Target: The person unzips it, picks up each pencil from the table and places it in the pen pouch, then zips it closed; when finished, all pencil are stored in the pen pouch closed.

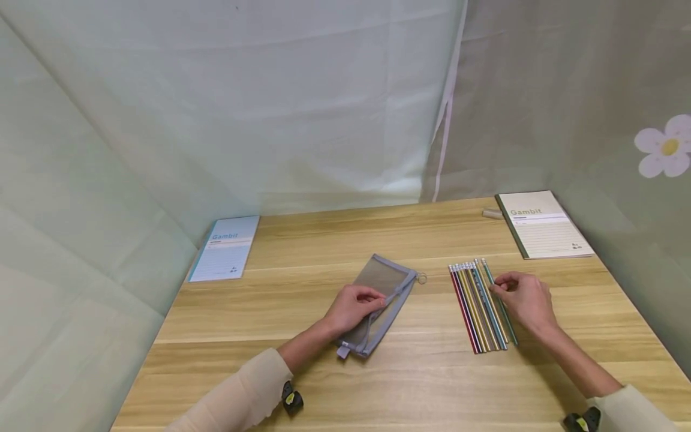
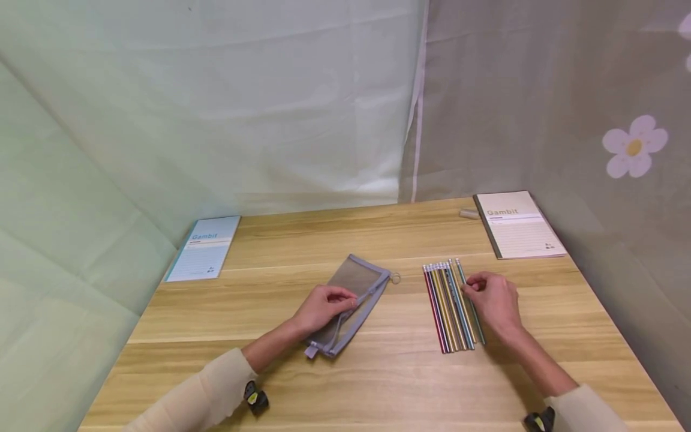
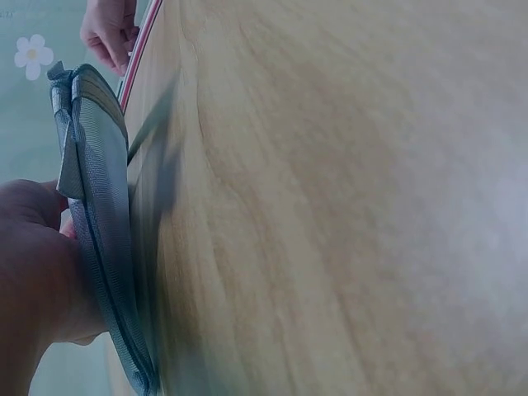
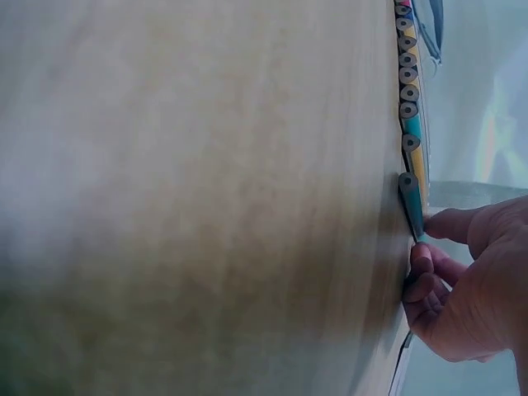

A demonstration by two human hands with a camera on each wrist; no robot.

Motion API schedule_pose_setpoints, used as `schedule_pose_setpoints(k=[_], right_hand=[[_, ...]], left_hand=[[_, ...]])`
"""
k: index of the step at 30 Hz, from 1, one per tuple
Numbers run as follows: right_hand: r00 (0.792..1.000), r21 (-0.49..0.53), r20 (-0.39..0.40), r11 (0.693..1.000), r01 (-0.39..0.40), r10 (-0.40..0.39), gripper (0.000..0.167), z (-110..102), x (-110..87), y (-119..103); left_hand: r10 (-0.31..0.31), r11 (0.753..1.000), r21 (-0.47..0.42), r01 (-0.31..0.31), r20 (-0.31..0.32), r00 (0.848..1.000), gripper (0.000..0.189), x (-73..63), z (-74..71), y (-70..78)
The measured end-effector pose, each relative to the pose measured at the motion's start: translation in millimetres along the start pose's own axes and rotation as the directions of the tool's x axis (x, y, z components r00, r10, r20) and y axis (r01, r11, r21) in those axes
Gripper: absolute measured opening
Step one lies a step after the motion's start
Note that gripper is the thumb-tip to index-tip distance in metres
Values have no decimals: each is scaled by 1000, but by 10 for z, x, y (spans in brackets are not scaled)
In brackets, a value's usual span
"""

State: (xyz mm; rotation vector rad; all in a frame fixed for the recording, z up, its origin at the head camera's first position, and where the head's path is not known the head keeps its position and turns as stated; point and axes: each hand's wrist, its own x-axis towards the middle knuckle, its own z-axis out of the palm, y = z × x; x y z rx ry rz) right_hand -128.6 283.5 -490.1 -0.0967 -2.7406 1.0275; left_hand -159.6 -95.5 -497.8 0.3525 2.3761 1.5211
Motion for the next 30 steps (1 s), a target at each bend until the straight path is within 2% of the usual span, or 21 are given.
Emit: schedule_pose_setpoints(k=[8,15,24,30], right_hand=[[998,-8,-37,999,43,-43,20,1,2,23],[996,-5,-77,999,40,-40,14,7,2,33],[998,32,-62,999,-16,18,16,-33,-2,32],[998,46,-62,999,7,-4,17,-115,25,-31]], left_hand=[[6,1000,-14,-6,4,1000,16,13,6,-17],[5,1000,-25,-5,8,1000,16,13,6,-18],[-8,1000,-21,8,-1,1000,17,12,-5,0],[-8,999,-43,8,-10,1000,17,9,-3,-12]])
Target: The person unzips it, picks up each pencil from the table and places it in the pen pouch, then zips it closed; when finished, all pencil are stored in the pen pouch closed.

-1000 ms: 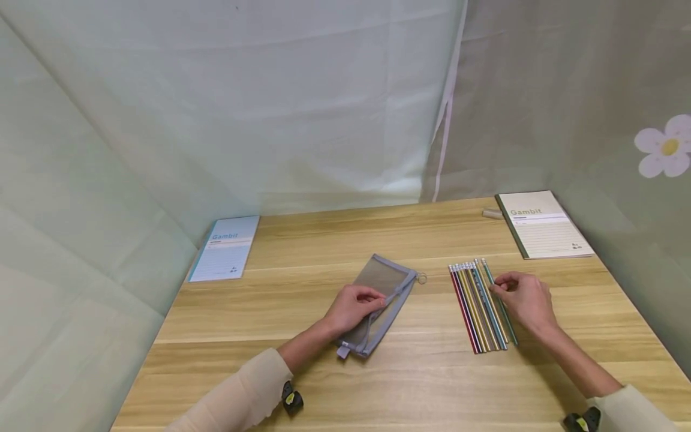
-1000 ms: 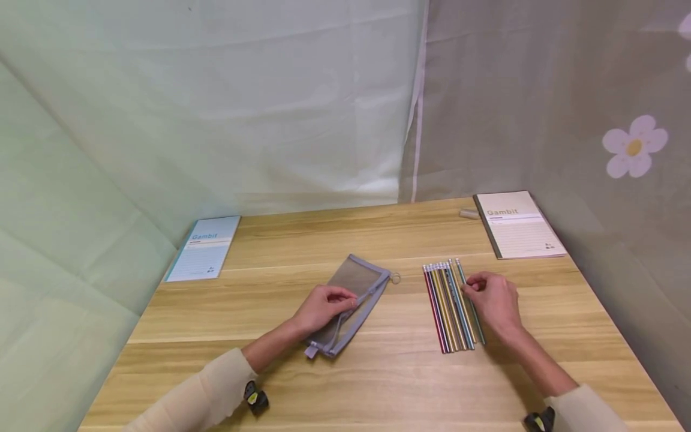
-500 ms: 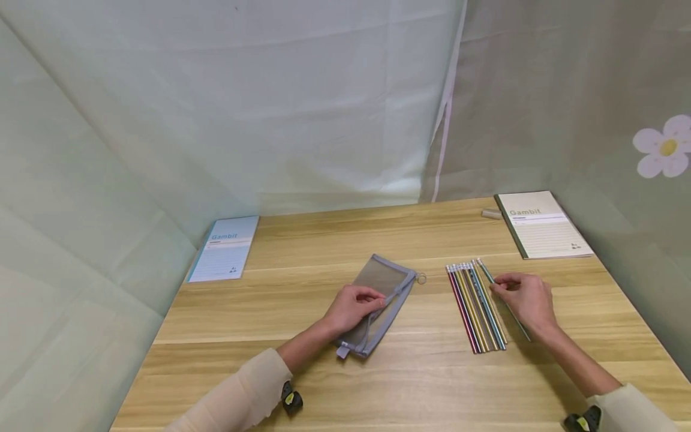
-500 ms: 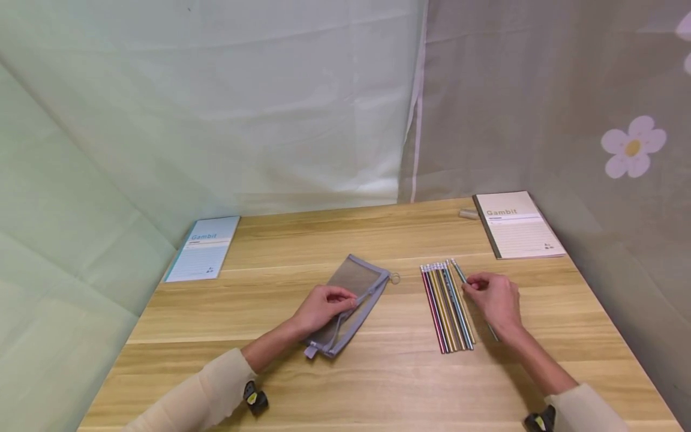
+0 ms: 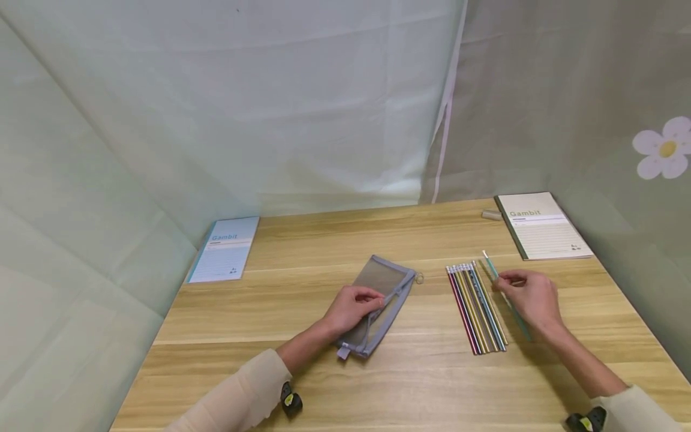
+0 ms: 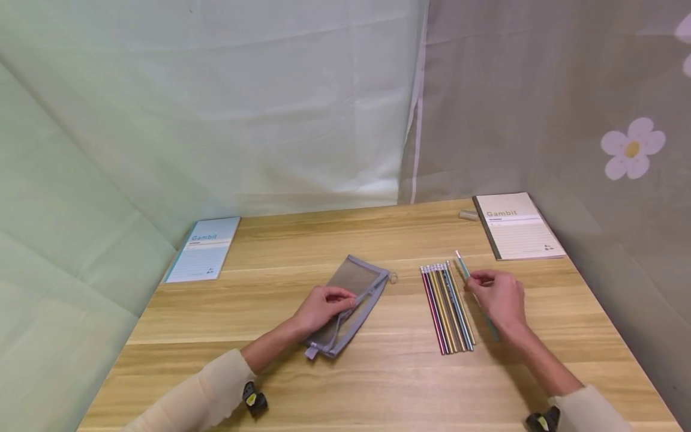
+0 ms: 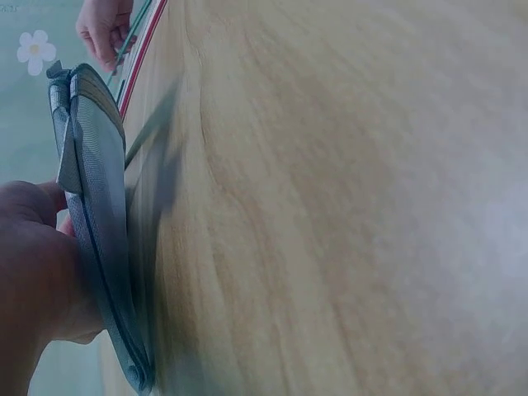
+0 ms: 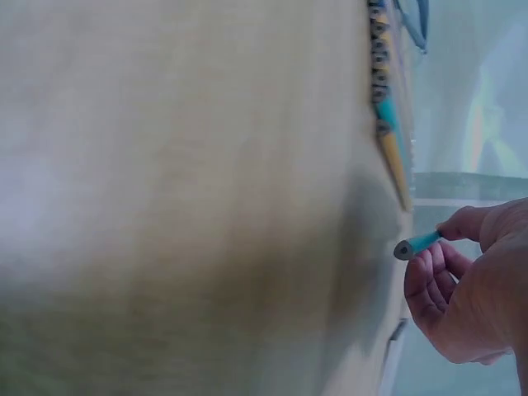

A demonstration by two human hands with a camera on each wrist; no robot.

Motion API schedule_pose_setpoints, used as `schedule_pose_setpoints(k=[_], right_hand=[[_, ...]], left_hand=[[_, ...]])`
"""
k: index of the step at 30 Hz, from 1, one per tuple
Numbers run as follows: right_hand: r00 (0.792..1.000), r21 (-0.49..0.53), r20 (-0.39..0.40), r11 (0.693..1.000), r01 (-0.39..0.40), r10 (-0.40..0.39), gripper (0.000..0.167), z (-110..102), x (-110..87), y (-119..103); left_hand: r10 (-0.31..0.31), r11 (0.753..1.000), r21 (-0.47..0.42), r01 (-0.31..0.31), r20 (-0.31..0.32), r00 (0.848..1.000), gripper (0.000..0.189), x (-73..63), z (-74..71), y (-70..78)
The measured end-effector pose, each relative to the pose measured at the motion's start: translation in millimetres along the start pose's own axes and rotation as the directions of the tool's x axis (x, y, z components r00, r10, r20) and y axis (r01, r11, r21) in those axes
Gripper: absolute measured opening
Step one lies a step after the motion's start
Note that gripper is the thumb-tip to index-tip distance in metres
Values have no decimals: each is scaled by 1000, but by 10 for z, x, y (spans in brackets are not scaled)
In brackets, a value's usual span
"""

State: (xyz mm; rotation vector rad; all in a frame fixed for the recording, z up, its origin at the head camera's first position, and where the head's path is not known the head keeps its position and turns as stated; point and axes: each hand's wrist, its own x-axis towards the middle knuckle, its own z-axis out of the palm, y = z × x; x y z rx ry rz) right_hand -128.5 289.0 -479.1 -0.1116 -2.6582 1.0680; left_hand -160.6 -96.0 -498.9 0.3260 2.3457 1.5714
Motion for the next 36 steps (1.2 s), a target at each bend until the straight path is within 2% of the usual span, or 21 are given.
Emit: schedule_pose_setpoints(k=[4,8,12,15,19,24,31,36], right_hand=[[999,15,-13,999,48,-48,16,-62,27,-76],[998,54,22,997,61,-62,17,-90,21,-220],[992,119,123,993,21,-36,18,-72,-17,-415],[972,209,235,976,-60,9,23,-36,-56,-534],[922,334,380,920,-208,71,31,39,-113,-645],[862,431,496,832,-350,105,35,180,-172,-724],[793,491,601,736,-467,102,33,372,-238,-806],[765,529,638,673,-516,85,28,494,-252,-842]], left_hand=[[10,1000,-9,-10,-9,1000,18,-3,11,-18],[15,1000,-25,-16,-18,1000,18,-19,21,-9],[-1,999,-42,-1,-43,999,19,-32,39,21],[-7,999,-52,4,-54,999,20,-39,43,36],[-4,998,-61,1,-49,999,21,-47,34,60],[-10,998,-66,6,-48,999,20,-55,29,95],[-10,996,-89,4,-62,998,21,-64,33,116],[-8,995,-102,1,-64,998,21,-56,38,105]])
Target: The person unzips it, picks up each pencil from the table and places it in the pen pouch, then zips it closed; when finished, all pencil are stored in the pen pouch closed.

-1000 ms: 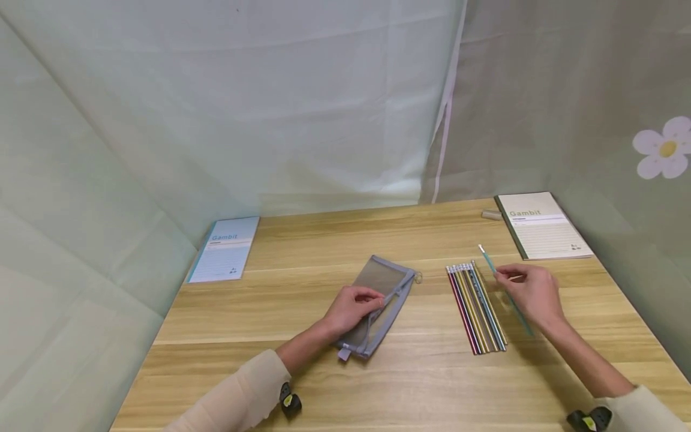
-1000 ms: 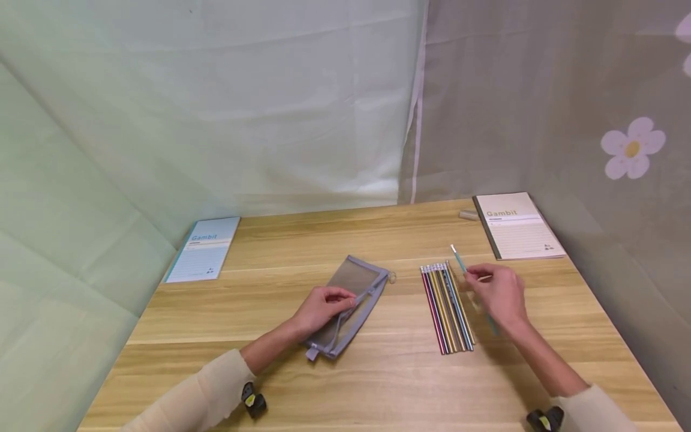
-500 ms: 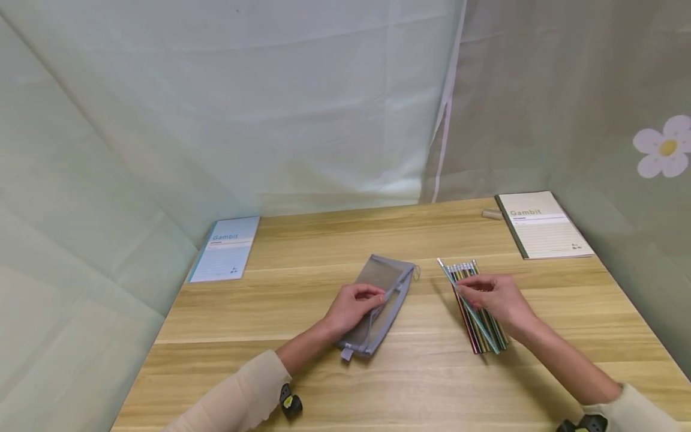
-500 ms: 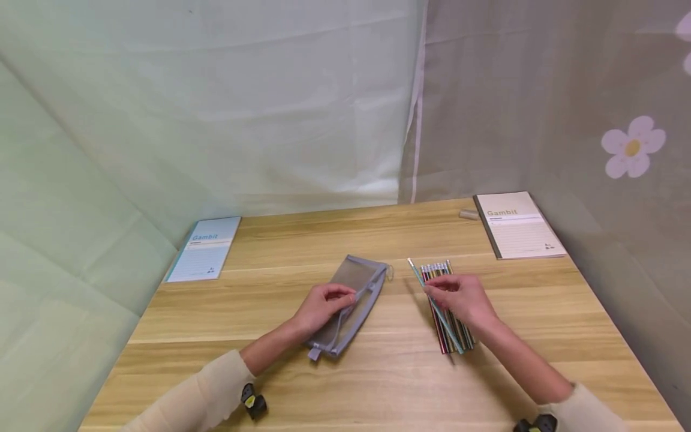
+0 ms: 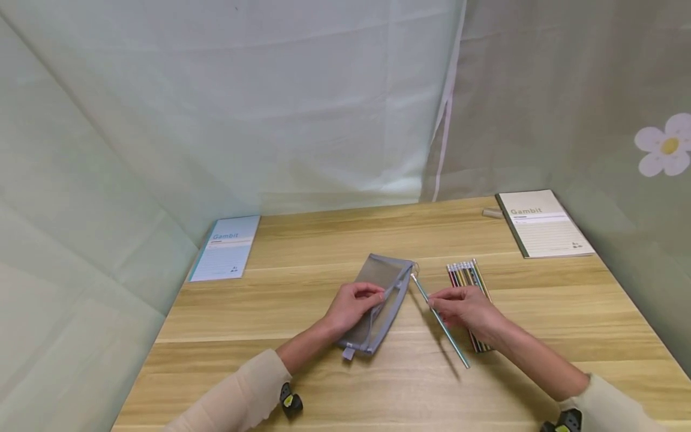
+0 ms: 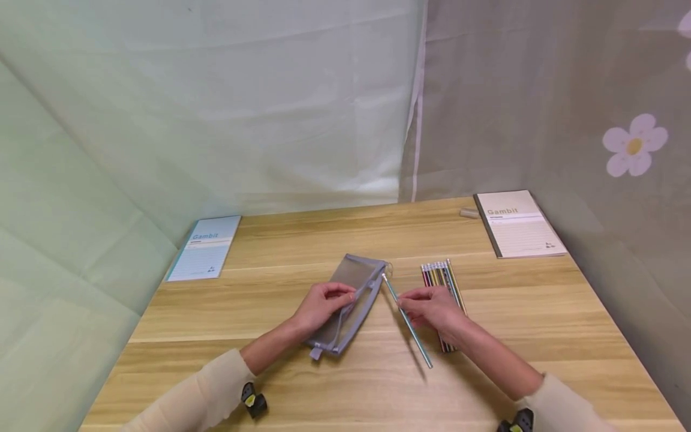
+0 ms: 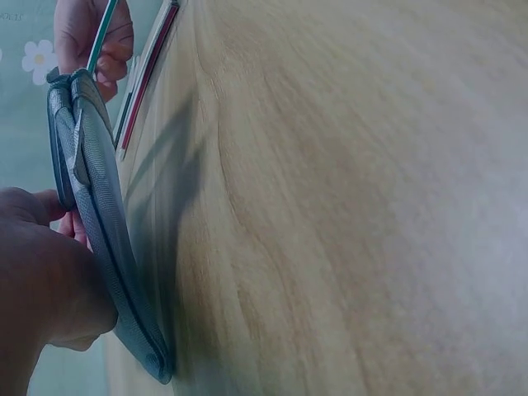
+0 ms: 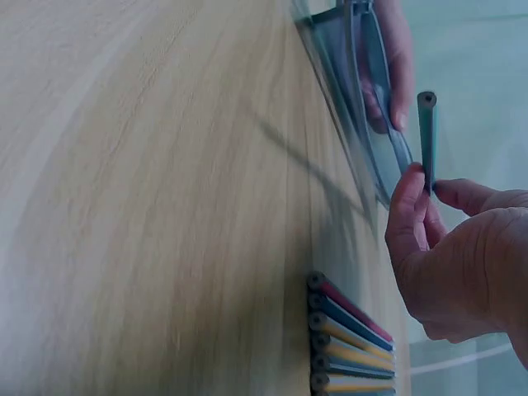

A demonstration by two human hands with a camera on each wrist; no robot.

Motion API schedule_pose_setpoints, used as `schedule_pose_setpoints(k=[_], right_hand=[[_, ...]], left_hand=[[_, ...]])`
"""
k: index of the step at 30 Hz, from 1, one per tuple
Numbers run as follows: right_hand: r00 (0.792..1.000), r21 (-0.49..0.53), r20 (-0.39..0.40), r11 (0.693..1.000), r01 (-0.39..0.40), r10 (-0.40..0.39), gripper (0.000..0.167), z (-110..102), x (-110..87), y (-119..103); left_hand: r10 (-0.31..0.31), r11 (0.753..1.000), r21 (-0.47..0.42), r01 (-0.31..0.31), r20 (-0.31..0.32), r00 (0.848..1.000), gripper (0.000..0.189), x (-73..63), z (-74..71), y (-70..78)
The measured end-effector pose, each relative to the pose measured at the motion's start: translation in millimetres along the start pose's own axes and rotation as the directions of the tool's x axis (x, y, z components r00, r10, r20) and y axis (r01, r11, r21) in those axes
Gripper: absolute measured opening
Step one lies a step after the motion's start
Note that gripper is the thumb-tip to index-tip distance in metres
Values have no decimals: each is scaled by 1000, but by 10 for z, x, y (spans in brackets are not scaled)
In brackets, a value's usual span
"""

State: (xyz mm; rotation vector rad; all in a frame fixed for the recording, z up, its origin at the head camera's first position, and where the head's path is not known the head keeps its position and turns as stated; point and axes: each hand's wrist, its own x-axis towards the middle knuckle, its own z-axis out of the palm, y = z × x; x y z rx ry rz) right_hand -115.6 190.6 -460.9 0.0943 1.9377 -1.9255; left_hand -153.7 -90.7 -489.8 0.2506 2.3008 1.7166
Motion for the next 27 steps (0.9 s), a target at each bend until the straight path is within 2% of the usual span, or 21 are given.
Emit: schedule_pose_setpoints(k=[5,15,27], right_hand=[[1000,24,9,999,-23,23,24,82,60,45],[998,36,-1,998,-60,60,27,250,157,100],[991,112,-74,988,-102,111,27,396,292,49]], left_hand=[[-7,1000,4,7,7,1000,20,1,-1,-8],[11,1000,11,-11,-11,1000,20,-30,19,31],[26,1000,14,-26,5,1000,18,-54,28,39]])
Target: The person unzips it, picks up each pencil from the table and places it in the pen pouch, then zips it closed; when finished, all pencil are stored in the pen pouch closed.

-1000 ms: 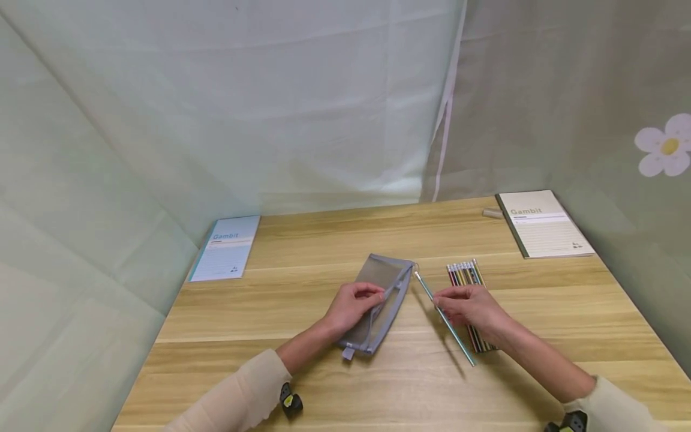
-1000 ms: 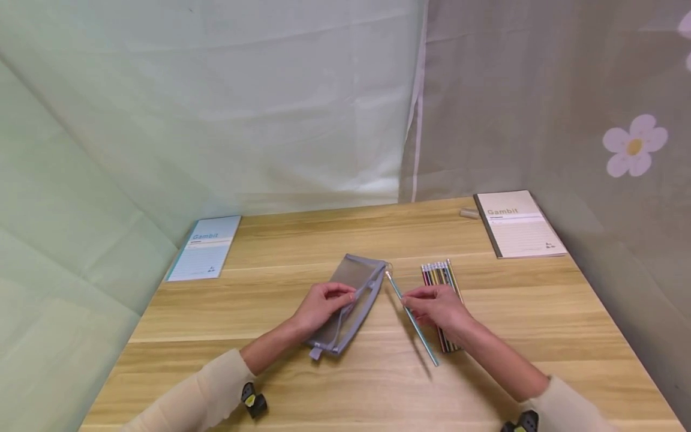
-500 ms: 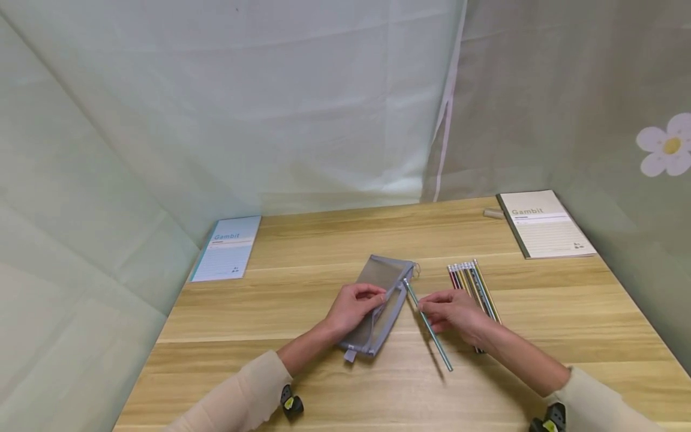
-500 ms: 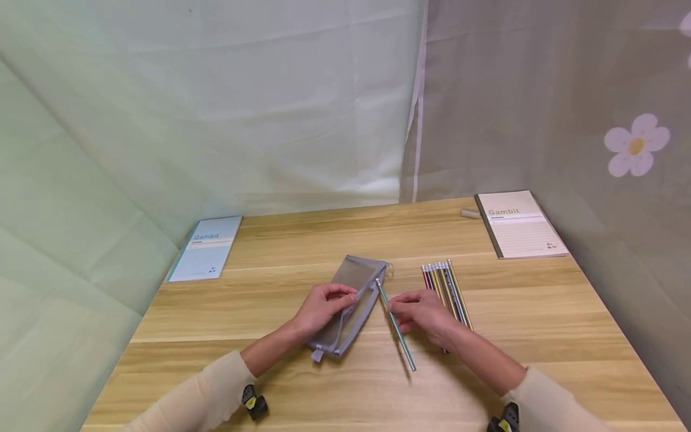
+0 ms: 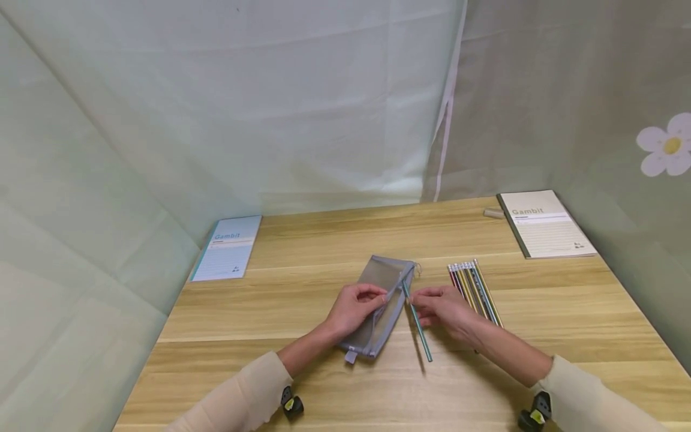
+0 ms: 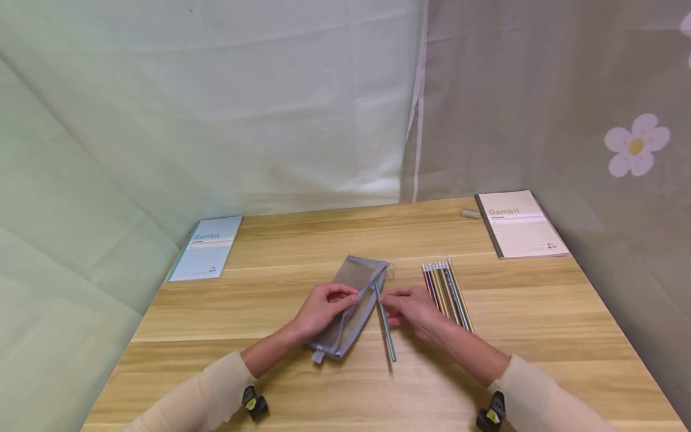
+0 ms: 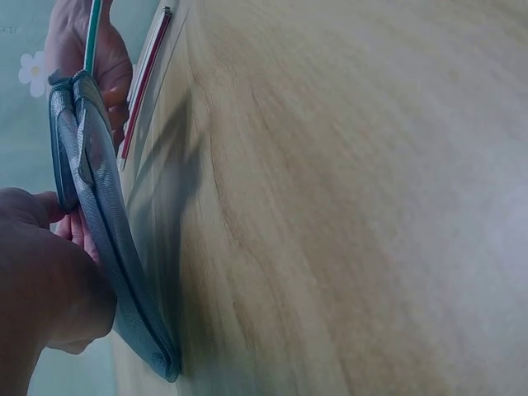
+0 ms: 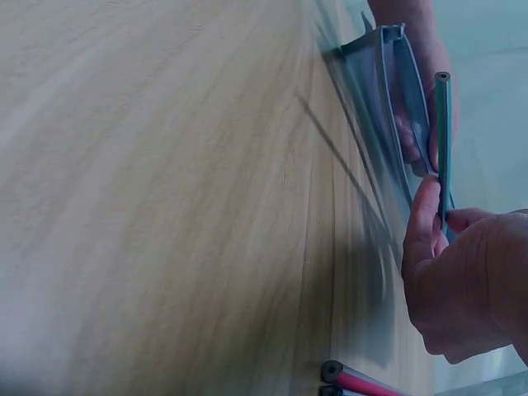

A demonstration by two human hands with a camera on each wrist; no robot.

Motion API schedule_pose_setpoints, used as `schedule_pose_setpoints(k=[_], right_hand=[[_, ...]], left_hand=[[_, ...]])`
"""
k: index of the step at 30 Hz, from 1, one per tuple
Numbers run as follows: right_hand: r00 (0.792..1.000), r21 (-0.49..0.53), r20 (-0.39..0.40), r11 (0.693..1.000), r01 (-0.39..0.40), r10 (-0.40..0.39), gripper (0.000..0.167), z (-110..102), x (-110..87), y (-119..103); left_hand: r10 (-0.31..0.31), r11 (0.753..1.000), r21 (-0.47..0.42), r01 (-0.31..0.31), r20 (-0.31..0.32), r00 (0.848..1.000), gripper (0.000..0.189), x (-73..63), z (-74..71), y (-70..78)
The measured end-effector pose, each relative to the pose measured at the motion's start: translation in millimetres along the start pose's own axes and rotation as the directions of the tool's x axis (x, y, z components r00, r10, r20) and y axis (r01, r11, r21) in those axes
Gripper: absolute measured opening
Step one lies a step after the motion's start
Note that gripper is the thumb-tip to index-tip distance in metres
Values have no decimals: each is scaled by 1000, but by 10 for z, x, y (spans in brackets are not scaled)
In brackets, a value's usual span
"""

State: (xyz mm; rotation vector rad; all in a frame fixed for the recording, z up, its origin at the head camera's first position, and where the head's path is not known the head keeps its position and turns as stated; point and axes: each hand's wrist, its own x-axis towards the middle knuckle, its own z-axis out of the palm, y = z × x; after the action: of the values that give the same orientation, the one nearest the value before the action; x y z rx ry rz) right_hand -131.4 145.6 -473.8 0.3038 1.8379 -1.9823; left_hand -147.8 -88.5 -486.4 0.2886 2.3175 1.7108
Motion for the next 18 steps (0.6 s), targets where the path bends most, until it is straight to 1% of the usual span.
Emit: schedule_pose_setpoints(k=[4,8,13,18], right_hand=[[1000,23,-6,1000,-11,11,28,11,34,-19],[1000,49,-17,999,-22,23,32,26,73,-29],[1000,71,-21,997,1,0,36,46,102,-27],[998,86,-57,996,21,-16,36,88,141,-4]], left_hand=[[10,1000,5,-10,4,1000,18,-2,10,-19],[3,1000,5,-3,6,1000,17,-16,24,-18],[-1,1000,1,1,3,1000,15,-23,35,-10],[5,1000,-7,-5,0,1000,16,-12,41,-27]])
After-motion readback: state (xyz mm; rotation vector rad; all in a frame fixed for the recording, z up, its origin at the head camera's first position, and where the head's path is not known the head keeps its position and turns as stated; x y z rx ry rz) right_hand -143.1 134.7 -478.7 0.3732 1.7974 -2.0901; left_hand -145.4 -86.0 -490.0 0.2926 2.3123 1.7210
